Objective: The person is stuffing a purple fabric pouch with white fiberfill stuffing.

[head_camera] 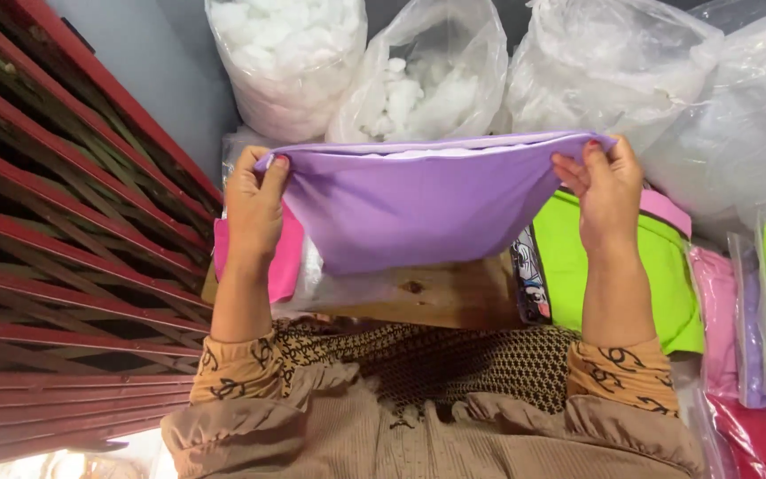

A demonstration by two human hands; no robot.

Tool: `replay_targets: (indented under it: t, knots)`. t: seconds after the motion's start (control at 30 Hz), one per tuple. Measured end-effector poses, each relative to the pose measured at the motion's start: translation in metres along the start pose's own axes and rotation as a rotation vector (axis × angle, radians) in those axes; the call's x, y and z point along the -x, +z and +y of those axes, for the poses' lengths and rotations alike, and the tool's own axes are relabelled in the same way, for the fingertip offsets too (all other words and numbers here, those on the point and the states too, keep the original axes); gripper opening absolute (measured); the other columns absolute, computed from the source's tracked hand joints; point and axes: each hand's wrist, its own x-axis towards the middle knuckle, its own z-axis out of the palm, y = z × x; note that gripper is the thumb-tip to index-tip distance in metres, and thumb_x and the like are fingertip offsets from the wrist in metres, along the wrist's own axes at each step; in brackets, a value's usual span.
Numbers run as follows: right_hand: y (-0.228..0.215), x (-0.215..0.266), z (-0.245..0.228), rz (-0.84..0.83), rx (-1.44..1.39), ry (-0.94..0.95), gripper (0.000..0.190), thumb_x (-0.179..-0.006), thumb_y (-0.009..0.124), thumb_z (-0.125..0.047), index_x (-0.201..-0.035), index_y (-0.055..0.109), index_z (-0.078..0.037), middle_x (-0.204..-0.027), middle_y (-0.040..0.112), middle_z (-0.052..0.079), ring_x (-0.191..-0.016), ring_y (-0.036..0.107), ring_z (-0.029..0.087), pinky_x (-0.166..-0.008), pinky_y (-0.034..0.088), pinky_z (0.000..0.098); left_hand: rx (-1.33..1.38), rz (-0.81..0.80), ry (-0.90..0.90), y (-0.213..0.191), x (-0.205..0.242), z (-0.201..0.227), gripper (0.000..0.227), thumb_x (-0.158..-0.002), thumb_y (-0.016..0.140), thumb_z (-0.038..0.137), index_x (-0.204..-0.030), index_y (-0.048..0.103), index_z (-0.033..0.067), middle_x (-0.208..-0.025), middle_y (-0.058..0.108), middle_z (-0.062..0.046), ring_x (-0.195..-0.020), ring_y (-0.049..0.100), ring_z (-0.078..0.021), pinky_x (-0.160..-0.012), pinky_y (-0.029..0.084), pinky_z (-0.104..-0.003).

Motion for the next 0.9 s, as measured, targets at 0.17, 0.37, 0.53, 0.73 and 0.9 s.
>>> replay_targets:
  t: [0.17, 0.37, 0.53, 0.73, 0.9]
  knots:
    - [-0.003, 0.017, 0.012, 0.02, -0.024, 0.058, 0.006, -0.11, 0.05, -0.012, -0.107, 0.055, -0.012, -0.107, 0.071, 0.004, -0.089, 0.075, 0.016, -0.091, 0.067, 0.0296, 0.004, -0.005, -0.038, -0.004, 0.015, -0.023, 0.017, -0.102, 0.06, 0.019, -0.087, 0.053, 0.0166, -0.079, 0.047, 0.007, -0.077, 0.041, -0.0074, -0.073, 0.036, -0.024]
    - [-0.033, 0.05, -0.044, -0.06, -0.108, -0.291, 0.015, -0.113, 0.063, -0.029, -0.112, 0.053, -0.017, -0.092, 0.062, 0.001, -0.08, 0.065, 0.013, -0.077, 0.061, 0.0284, 0.259, -0.03, 0.151, -0.037, 0.047, 0.044, 0.009, -0.104, 0.062, 0.017, -0.105, 0.061, 0.0081, -0.098, 0.066, -0.004, -0.092, 0.063, -0.0121, -0.088, 0.055, -0.025]
    - [0.013, 0.005, -0.051, 0.029, 0.111, -0.184, 0.005, -0.117, 0.054, -0.019, -0.113, 0.055, -0.016, -0.094, 0.065, -0.003, -0.077, 0.069, 0.011, -0.072, 0.065, 0.0222, 0.216, -0.02, 0.091, -0.025, -0.002, 0.023, 0.022, -0.103, 0.063, 0.03, -0.103, 0.058, 0.0082, -0.099, 0.062, -0.004, -0.094, 0.066, -0.0136, -0.087, 0.067, -0.028]
    - [0.03, -0.062, 0.082, -0.023, 0.143, -0.096, 0.005, -0.109, 0.052, -0.02, -0.107, 0.056, -0.016, -0.098, 0.064, 0.001, -0.089, 0.077, 0.019, -0.082, 0.066, 0.0302, 0.107, 0.139, -0.104, 0.027, -0.049, -0.122, 0.007, -0.099, 0.065, 0.017, -0.094, 0.06, 0.0164, -0.083, 0.053, 0.005, -0.078, 0.051, -0.0073, -0.069, 0.05, -0.023]
    - [0.067, -0.01, 0.172, 0.204, 0.475, -0.253, 0.013, -0.101, 0.063, -0.016, -0.108, 0.065, -0.005, -0.097, 0.068, 0.021, -0.097, 0.07, 0.035, -0.086, 0.052, 0.0472, -0.342, 0.117, -0.328, 0.103, 0.03, -0.144, 0.021, -0.103, 0.054, 0.032, -0.11, 0.059, 0.0118, -0.099, 0.071, -0.025, -0.101, 0.067, -0.0491, -0.089, 0.048, -0.06]
